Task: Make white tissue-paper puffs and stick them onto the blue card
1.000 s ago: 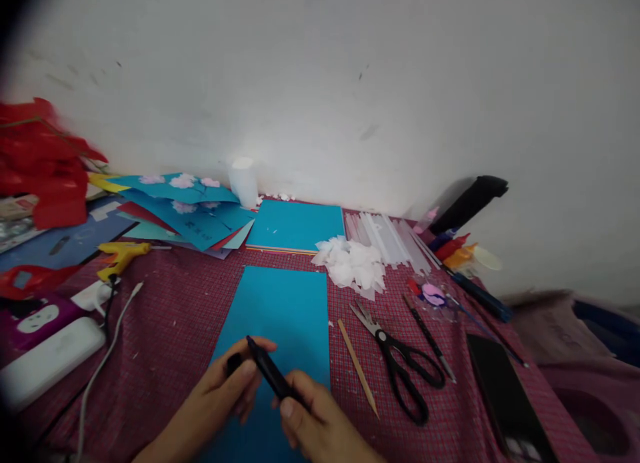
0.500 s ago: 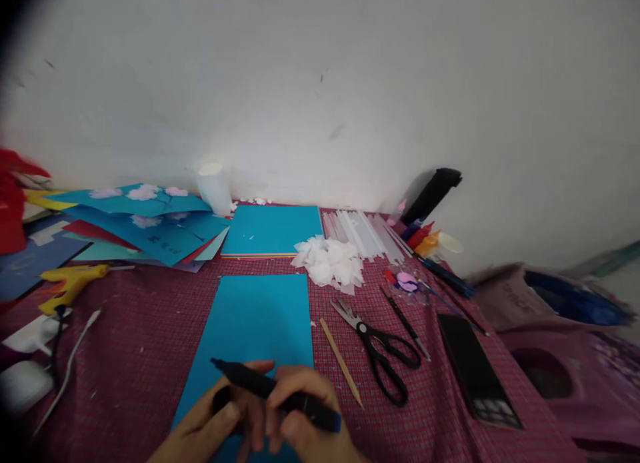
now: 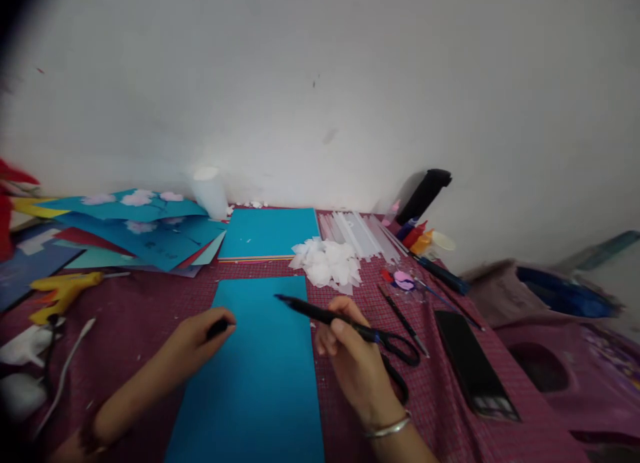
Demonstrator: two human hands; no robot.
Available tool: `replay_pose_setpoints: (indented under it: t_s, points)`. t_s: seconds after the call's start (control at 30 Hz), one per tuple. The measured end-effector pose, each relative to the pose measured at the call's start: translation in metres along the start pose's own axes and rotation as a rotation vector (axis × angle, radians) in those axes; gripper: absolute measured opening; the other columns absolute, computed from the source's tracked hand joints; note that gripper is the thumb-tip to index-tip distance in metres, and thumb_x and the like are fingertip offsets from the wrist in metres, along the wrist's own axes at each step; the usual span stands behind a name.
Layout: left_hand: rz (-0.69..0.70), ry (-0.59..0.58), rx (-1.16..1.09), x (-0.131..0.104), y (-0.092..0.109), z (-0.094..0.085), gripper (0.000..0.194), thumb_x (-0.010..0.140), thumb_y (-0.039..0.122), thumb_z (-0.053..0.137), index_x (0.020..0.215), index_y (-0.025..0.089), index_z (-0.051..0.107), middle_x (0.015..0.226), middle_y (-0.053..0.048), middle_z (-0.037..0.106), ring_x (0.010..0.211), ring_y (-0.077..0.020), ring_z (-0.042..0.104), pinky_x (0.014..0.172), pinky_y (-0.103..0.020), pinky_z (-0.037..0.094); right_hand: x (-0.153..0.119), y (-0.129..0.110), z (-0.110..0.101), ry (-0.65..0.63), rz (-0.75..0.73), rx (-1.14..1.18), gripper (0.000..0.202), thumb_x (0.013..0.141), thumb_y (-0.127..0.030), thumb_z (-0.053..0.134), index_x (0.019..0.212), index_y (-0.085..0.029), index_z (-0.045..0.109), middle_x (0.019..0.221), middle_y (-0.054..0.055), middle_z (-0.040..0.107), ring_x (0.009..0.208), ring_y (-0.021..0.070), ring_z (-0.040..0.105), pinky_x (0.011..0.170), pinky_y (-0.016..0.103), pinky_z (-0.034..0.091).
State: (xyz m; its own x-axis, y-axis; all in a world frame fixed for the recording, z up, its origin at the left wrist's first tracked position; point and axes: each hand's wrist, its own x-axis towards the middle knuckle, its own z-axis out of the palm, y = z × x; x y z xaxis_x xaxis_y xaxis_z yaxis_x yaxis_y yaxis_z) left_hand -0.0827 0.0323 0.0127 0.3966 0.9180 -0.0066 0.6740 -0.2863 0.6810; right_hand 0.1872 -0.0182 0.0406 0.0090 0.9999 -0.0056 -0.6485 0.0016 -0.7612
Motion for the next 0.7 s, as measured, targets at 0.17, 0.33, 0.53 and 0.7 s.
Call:
replay_pose_setpoints:
  t_s: [0.17,0.33,0.53,0.7]
  points:
    - [0.007,0.100,-0.120,0.010,-0.016,0.019,0.014,0.080,0.024,0.047,0.079,0.019,0.060,0.078,-0.001,0.061,0.072,-0.0147,0.057,0.066,-0.024,0.043,0.013,0.014,-0.001,0.006,-0.009,-0.053,0.017,0.078,-0.029,0.068,0.092,-0.020,0.063,0.057,-0.004,0.054,0.048,0.0085,0.045,0.052,0.023,0.040]
    - [-0.110,0.052,-0.375,0.006,-0.011,0.026,0.014,0.076,0.028,0.056,0.084,0.018,0.063,0.079,-0.001,0.060,0.076,-0.0162,0.057,0.069,-0.025,0.045,0.015,0.026,-0.013,0.029,0.083,-0.080,0.022,0.081,-0.040,0.063,0.092,-0.021,0.063,0.062,-0.001,0.062,0.050,0.0107,0.051,0.051,0.024,0.042]
    - [-0.168,-0.002,-0.490,0.007,0.005,0.026,0.024,0.079,0.036,0.058,0.095,0.020,0.066,0.072,0.001,0.059,0.062,-0.0130,0.052,0.057,-0.022,0.042,0.011,0.044,-0.013,0.058,0.125,-0.225,0.023,0.084,-0.039,0.060,0.090,-0.018,0.064,0.059,0.001,0.065,0.048,0.0116,0.054,0.047,0.022,0.040]
    - [-0.298,0.028,-0.603,0.001,-0.007,0.028,0.031,0.081,0.048,0.056,0.099,0.023,0.058,0.073,0.001,0.063,0.056,-0.0140,0.054,0.047,-0.022,0.044,0.010,0.035,-0.008,0.001,0.138,-0.123,0.033,0.084,-0.046,0.056,0.098,-0.017,0.063,0.065,0.004,0.069,0.045,0.0107,0.056,0.045,0.021,0.040]
